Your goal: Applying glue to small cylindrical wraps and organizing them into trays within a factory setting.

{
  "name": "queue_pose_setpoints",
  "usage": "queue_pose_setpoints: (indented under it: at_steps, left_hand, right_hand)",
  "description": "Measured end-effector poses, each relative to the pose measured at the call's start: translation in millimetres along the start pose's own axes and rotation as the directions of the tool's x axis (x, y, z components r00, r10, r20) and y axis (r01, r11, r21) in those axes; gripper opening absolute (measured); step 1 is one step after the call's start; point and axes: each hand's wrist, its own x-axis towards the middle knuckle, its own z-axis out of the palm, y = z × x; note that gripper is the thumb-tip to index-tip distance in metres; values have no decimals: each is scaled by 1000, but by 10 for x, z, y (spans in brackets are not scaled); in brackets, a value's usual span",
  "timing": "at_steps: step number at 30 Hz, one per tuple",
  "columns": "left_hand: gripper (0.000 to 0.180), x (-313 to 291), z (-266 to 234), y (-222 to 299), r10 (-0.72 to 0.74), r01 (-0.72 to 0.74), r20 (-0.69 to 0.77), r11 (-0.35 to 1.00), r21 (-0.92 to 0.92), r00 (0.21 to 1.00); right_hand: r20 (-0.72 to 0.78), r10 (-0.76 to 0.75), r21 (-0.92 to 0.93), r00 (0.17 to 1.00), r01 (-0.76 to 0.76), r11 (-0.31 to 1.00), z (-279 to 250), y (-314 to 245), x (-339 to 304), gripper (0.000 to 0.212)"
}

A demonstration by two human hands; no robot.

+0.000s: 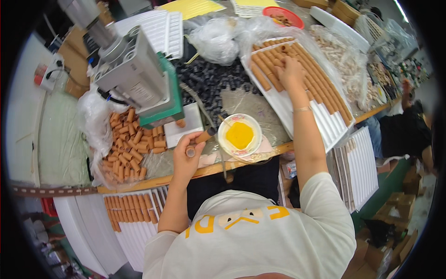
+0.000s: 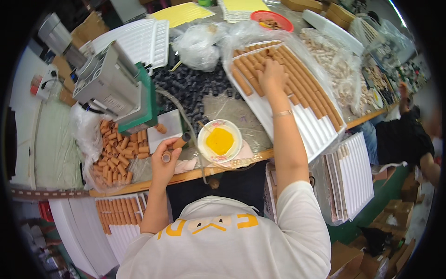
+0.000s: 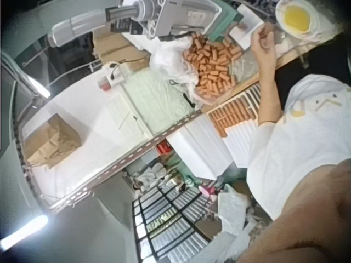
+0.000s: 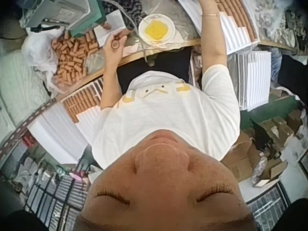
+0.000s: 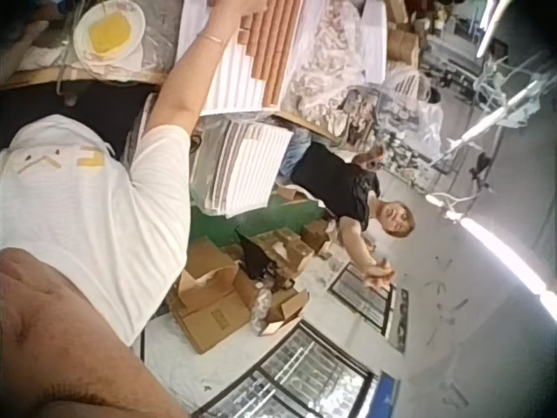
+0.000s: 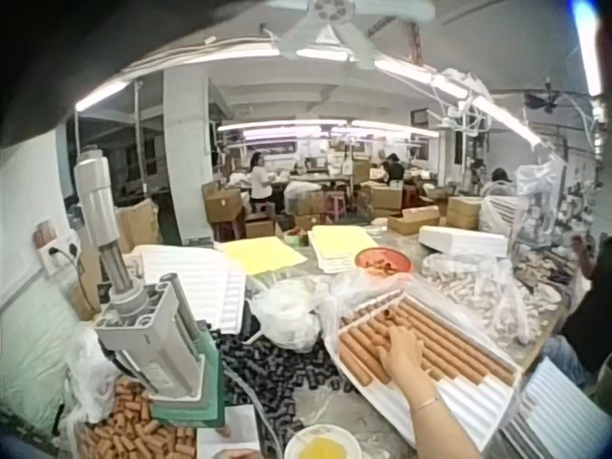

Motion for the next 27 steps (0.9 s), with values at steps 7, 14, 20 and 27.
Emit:
queue_pose_setpoints:
  at_steps: [7,14,20,27]
  left_hand:
    - [27,73,-235,58,118,-118,8,980,163,993]
    - [28,-43,-353,48,122,-125,32,977,170,992]
    - [26,248,-450,-294,203,-148,-315,970,191,927]
    - [22,520,-607,-441,180,-107,-201,938,331,963]
  right_hand:
    - [36,-646,632,763,483,606,-519,-1178,-1318,28]
    - [166,-746,533,645,578,618,-587,-1602,-1605,30]
    - [341,-563,586,753,298,754,-196,-1746,-1565,33]
    - [195,-517,583,833,326,744,178,-2197,-1518,42]
